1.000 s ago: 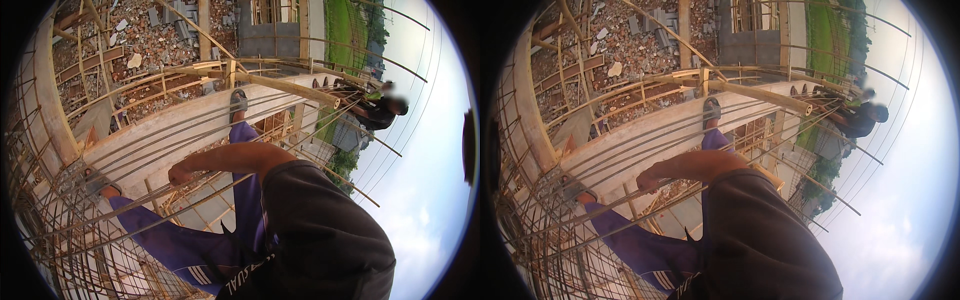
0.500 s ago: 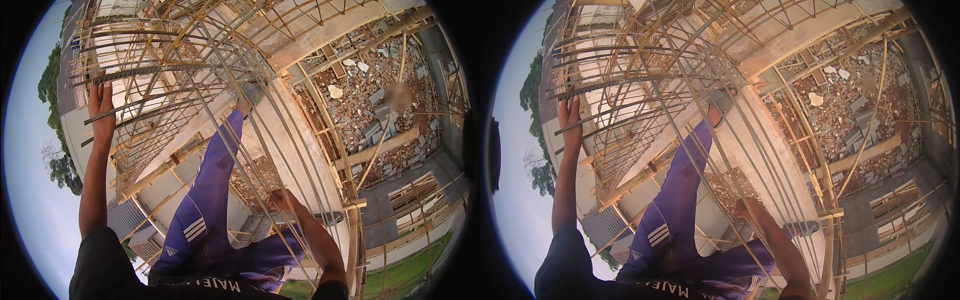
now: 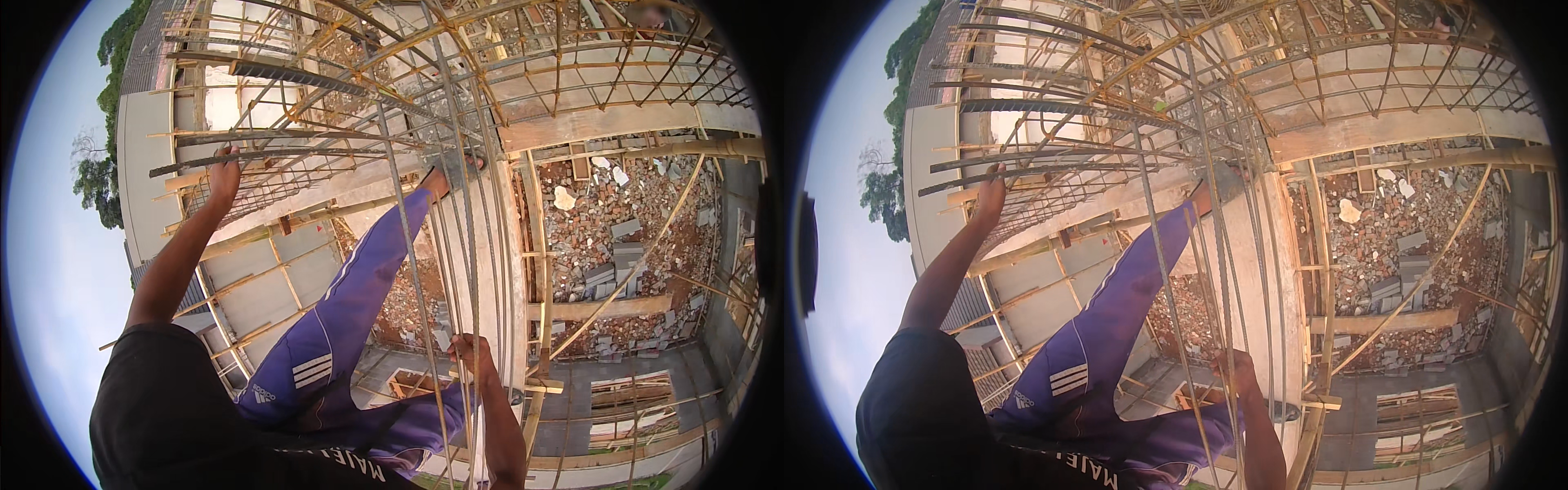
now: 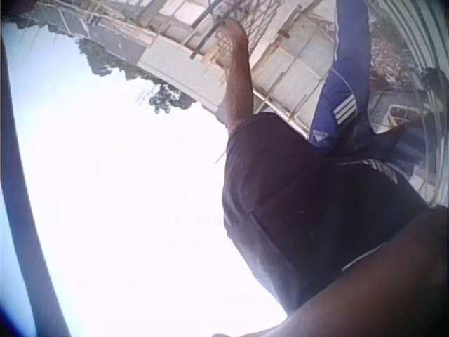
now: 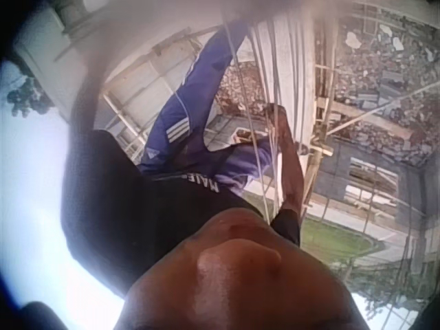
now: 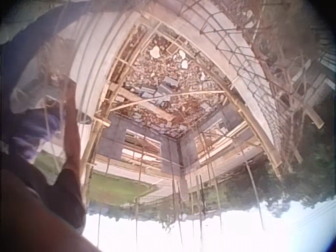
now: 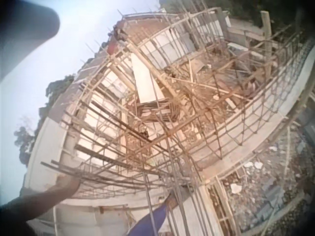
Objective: The person assembles a rebar cage on a construction site by positioning and tying steel bars together. They repeatedly bend, align, and secure the bars using wire ties while standing on bamboo scaffolding.
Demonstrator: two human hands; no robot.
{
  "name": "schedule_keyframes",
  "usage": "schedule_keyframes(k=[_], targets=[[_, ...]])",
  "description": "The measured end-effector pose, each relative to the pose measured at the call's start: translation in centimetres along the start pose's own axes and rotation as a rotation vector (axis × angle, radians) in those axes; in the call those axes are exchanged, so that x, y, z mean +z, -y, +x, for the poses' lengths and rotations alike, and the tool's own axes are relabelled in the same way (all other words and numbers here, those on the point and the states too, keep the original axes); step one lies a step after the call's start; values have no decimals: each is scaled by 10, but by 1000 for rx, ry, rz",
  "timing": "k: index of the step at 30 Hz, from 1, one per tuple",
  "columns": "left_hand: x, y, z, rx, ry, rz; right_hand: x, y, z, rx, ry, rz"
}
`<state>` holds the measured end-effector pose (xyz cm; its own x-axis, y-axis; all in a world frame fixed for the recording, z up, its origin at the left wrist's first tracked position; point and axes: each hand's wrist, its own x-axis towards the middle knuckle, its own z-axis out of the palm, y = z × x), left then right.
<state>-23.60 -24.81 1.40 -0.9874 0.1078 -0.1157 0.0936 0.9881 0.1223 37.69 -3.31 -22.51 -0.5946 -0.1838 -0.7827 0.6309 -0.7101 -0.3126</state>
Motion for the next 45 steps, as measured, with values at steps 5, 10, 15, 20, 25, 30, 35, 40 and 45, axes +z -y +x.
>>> schedule_keyframes(k=[5,10,15,20,25,30,35,40,45], targets=[[28,44,78,539,-49,64,20,-20,29,36,5,-85],[69,33,88,374,-153,36,18,-11,25,89,-26,-98],[71,35,81,350,-29,-308,44,14,21,77,-18,-33],[67,24,76,417,7,-266,44,16,18,106,-75,38],[73,27,72,225,30,-411,-5,-45,60,88,-179,13],[71,26,77,352,-52,-121,-36,-64,96,79,-168,37],[57,33,65,370,-39,-79,-46,-56,110,51,-106,215],[64,-29,-55,-11,-208,-293,-45,-54,97,107,-193,199],[152,-143,-196,-506,856,-600,-22,-43,52,78,-147,150]])
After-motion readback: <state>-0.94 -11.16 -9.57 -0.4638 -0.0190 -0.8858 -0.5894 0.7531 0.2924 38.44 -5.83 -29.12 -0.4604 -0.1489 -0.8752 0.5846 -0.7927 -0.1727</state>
